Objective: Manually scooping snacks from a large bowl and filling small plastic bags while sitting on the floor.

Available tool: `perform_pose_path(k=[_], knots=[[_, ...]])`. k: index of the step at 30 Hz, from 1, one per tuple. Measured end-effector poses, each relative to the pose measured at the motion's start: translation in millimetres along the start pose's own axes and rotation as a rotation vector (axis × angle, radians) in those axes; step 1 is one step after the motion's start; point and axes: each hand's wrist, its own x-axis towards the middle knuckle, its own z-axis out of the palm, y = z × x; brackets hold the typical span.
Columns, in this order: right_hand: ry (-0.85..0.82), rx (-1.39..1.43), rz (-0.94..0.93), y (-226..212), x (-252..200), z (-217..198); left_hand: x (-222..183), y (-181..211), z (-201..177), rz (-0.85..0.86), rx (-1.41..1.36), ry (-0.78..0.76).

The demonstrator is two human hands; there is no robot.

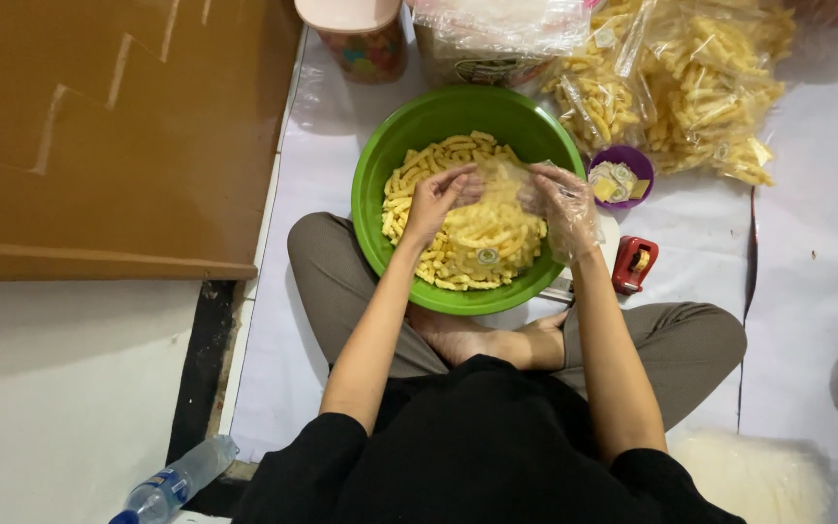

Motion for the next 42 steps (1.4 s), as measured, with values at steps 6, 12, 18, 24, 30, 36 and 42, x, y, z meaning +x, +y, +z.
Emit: perform_pose_path(k=[6,12,18,24,30,36,42], knots=[[-0.069,-0.033,-0.119,-15.0,-13.8,-9.8,-14.5,28.8,12.6,0.017,-0.023,-0.098],[-0.065,-0.046,-0.185,-39.5,-39.5,-18.4,-36.3,59.2,32.4,0.074,0.024,-0.181],[-0.128,-0.08,-0.213,-48.7,-54.2,-29.1,-56.3,90.8,48.6,0.165,0.225,-0.263],[-0.12,-0.229,-0.298,-75.2,-78.4,-10.5,-70.2,86.2,50.3,0.164,0.276,-0.285],[-0.103,-0.232,-0.256,-80.8,-95.5,4.8,-72.9,58.8,41.2,0.068,0.205,-0.263],[-0.002,-0.073,-0.273,-39.1,-74.7,-9.4,-68.6,41.8,36.0,-0.046,0.136,-0.187],[-0.056,-0.228,-0.116,-43.4,-65.9,-22.9,-71.6,58.1,41.4,-0.051,0.503,-0.135]])
